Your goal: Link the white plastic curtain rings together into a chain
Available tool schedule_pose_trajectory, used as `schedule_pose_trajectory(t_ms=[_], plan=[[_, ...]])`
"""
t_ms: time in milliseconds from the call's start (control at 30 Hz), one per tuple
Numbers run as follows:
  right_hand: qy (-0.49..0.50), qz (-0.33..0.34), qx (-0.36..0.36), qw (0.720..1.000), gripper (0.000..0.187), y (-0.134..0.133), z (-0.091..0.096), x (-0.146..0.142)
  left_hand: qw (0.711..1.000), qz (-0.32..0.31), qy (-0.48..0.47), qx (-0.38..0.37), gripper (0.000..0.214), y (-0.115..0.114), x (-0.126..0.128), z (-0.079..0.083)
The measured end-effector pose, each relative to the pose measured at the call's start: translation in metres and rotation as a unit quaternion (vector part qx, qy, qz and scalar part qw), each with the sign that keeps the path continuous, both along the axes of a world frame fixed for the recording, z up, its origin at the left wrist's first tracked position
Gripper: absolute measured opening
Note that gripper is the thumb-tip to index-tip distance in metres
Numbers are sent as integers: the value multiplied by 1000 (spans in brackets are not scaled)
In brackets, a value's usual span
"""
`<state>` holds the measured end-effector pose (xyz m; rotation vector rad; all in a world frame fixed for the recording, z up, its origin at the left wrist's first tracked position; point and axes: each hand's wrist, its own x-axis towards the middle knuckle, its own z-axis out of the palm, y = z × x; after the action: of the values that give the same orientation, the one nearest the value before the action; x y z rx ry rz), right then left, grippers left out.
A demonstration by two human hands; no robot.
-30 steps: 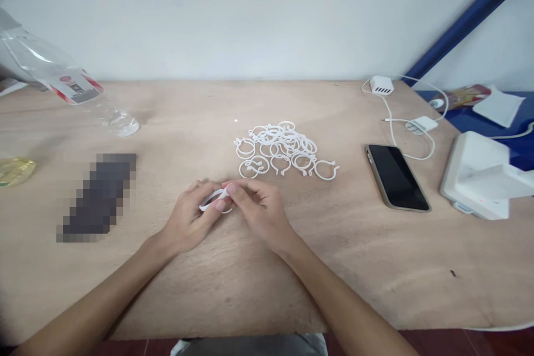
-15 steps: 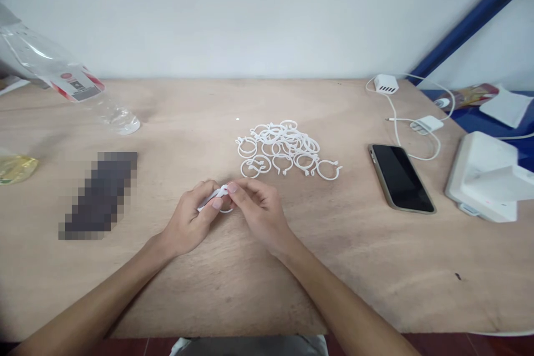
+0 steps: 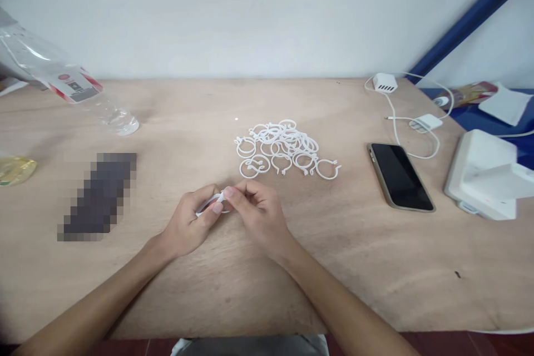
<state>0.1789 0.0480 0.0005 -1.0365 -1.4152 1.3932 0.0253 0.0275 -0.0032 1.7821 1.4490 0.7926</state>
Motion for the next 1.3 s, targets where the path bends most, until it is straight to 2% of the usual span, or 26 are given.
schedule_pose_trajectory(t_ms=[100, 167, 200, 267, 333, 500, 600, 667, 733, 800, 833, 900, 1000, 1100, 1200, 1300], plan=[[-108, -72, 81, 988, 28, 8, -4, 10, 1000, 11, 2, -4, 34, 1, -1, 2], [-217, -125, 179, 951, 20, 15, -9, 19, 1000, 20, 4, -3, 34, 1, -2, 2], [-270, -132, 225, 927, 16, 18, -12, 23, 1000, 23, 4, -3, 33, 1, -3, 2], [-348, -105, 282, 888, 21, 22, -18, 28, 1000, 24, 6, -2, 33, 1, -4, 2], [-382, -67, 297, 873, 17, 22, -23, 27, 1000, 23, 11, 1, 33, 1, -4, 2], [-365, -53, 327, 870, 17, 19, -25, 21, 997, 45, 60, 33, 28, 2, -4, 2], [-319, -79, 324, 887, 15, 19, -21, 21, 988, 37, 125, 81, 22, 3, -4, 0], [-275, -107, 278, 914, 11, 20, -16, 22, 978, 18, 168, 125, 25, 2, -5, -1], [-222, -127, 191, 948, 10, 20, -13, 22, 964, 12, 203, 170, 43, 1, -6, -3], [-183, -128, 130, 966, 13, 19, -10, 22, 955, 21, 218, 200, 59, 0, -8, -4], [-181, -122, 134, 967, 13, 18, -10, 21, 953, 33, 216, 208, 60, 0, -8, -5], [-209, -95, 206, 951, 11, 16, -11, 20, 955, 55, 199, 212, 52, 0, -9, -5], [-272, -38, 335, 901, 13, 13, -14, 18, 967, 76, 158, 183, 37, 2, -8, -4], [-298, 12, 396, 868, 16, 9, -17, 15, 977, 76, 128, 152, 32, 4, -7, -2], [-270, 40, 415, 868, 17, 6, -19, 12, 981, 77, 100, 146, 37, 6, -6, 0], [-210, 18, 378, 901, 25, 4, -18, 11, 984, 92, 71, 139, 37, 6, -5, 0]])
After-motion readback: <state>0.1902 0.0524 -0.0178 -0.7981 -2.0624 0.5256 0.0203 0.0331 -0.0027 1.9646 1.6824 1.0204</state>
